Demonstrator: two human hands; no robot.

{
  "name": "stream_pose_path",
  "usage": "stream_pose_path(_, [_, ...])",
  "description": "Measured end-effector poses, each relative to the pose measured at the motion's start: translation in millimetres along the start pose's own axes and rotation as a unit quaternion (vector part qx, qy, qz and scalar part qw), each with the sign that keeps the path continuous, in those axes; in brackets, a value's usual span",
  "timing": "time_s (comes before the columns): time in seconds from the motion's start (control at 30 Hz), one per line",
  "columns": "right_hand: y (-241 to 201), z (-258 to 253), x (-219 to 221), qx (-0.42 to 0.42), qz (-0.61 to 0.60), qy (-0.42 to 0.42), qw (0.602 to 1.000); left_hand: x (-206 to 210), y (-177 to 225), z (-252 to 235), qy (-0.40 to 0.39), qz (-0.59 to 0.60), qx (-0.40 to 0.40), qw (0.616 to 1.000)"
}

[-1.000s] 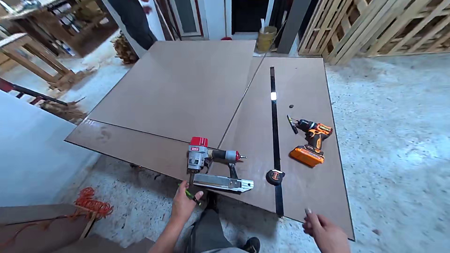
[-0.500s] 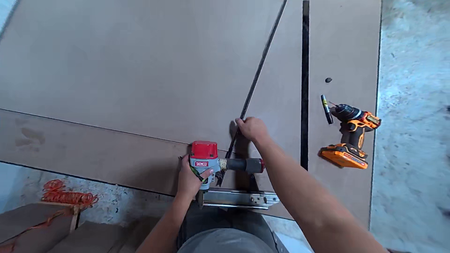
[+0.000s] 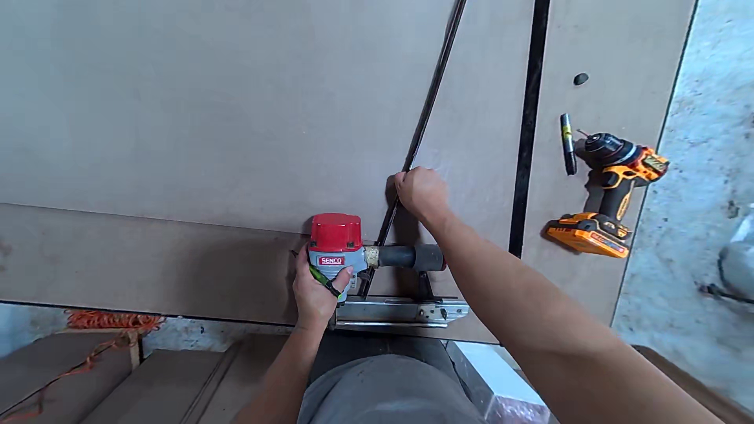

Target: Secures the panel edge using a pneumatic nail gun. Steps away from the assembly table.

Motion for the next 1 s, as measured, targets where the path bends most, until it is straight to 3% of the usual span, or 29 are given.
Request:
stream_pose_path(0.27, [-1.1,-4.5,-0.3,-0.006,0.003,0.005,1.000,-15.2,12.0,-6.0,0.006,-0.056,0.050,0.997])
stream_pose_path(0.43, [-1.7,-5.5,0.7,-0.012,0.018,0.007,1.000,-32.8,37.5,-13.2,-0.029,-0.106,0.103,0.989])
stream_pose_path(0.57, [-1.8,-4.7,1.4,-0.013,0.022,0.010,1.000,-35.0,39.5,-28.9,-0.072,-0.142,0.100,0.982])
stream_pose_path(1.0, [-1.7,-5.0,2.3,-0.023,0.016,0.026,0.999,-8.8,33.2,-47.4,-0.115,-0.083,0.115,0.983])
Point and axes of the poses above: each hand's wrist, its own z-axis away from the middle knuckle, its own x-axis out of the palm, y = z × x, the point moved 7 cm from there along -z, towards the middle knuckle, and after that the axes turned 11 degrees about -z, right-handed, at the moved point
